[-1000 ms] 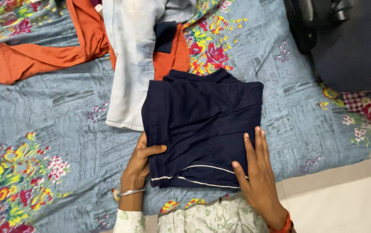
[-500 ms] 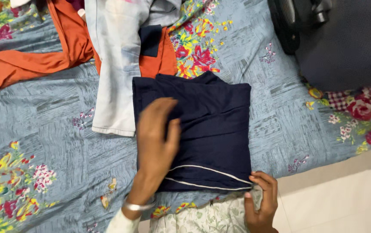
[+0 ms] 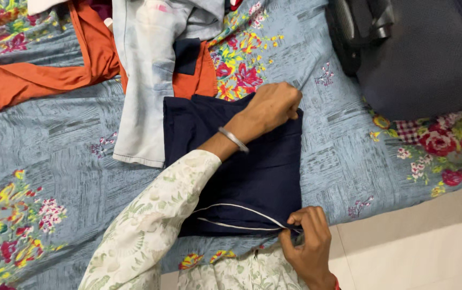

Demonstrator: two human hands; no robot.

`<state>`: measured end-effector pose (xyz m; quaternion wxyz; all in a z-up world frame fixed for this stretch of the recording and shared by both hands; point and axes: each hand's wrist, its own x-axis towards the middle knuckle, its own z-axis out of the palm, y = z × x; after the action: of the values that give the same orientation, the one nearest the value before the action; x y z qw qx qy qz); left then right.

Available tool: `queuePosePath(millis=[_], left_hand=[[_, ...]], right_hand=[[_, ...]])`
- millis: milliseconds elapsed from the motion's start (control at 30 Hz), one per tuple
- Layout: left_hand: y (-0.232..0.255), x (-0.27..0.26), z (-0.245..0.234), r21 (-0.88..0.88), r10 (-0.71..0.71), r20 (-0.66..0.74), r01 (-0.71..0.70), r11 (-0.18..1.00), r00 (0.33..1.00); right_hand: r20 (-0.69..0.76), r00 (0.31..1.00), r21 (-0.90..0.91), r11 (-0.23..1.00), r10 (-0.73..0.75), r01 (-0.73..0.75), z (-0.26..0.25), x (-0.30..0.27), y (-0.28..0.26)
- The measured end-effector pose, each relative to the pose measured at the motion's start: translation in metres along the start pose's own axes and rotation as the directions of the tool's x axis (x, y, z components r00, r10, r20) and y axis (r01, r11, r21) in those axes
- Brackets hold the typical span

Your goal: The person folds items of clothing including a sweatshirt, pants, and a dark blue shirt before placing them into an open suitcase.

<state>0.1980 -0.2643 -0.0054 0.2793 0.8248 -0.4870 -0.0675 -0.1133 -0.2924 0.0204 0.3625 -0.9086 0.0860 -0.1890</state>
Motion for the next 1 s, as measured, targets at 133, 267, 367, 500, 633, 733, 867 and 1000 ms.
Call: queuePosePath(millis=[133,267,367,500,633,733,867,1000], left_hand=[[-0.013,0.008,0.010,0.160,0.150,-0.149,-0.126,0.979,0.977],[-0.008,0.010,0.001,0.035,0.164,-0.139,-0.160,0.986,0.977],[-0.005,0.003,-0.005,-0.116,0.028,0.121,-0.014,0.993,0.992],[0.000,0.006,-0.001,-0.032,0.143,-0.141,-0.149,0.988,0.980],[-0.012,0.020,-0.004,0.022,0.128,-0.241,-0.126,0.992,0.962],[-0.029,0.028,0.001,0.004,0.111,-0.297,-0.115,0.993,0.948],[-0.049,0.032,0.023,-0.010,0.030,-0.319,-0.035,0.999,0.947],[-0.050,0.022,0.033,-0.048,0.037,-0.296,-0.054,0.997,0.955]], right_hand=[[-0.018,1.000,-0.042,0.999,0.000,-0.001,0.005,-0.004,-0.003],[-0.028,0.999,-0.026,0.999,-0.022,0.021,0.003,-0.004,-0.004],[-0.031,0.999,-0.006,1.000,-0.024,0.024,0.002,-0.002,-0.005],[0.004,0.999,-0.011,0.999,-0.038,0.038,0.000,0.002,0.000],[-0.007,0.981,-0.058,0.980,-0.192,0.191,-0.008,-0.001,0.009],[-0.012,0.959,-0.117,0.953,-0.283,0.280,-0.019,-0.006,0.019],[0.063,0.941,-0.176,0.925,-0.332,0.337,-0.025,-0.014,0.032],[0.137,0.957,-0.210,0.937,-0.254,0.279,-0.021,-0.018,0.031]])
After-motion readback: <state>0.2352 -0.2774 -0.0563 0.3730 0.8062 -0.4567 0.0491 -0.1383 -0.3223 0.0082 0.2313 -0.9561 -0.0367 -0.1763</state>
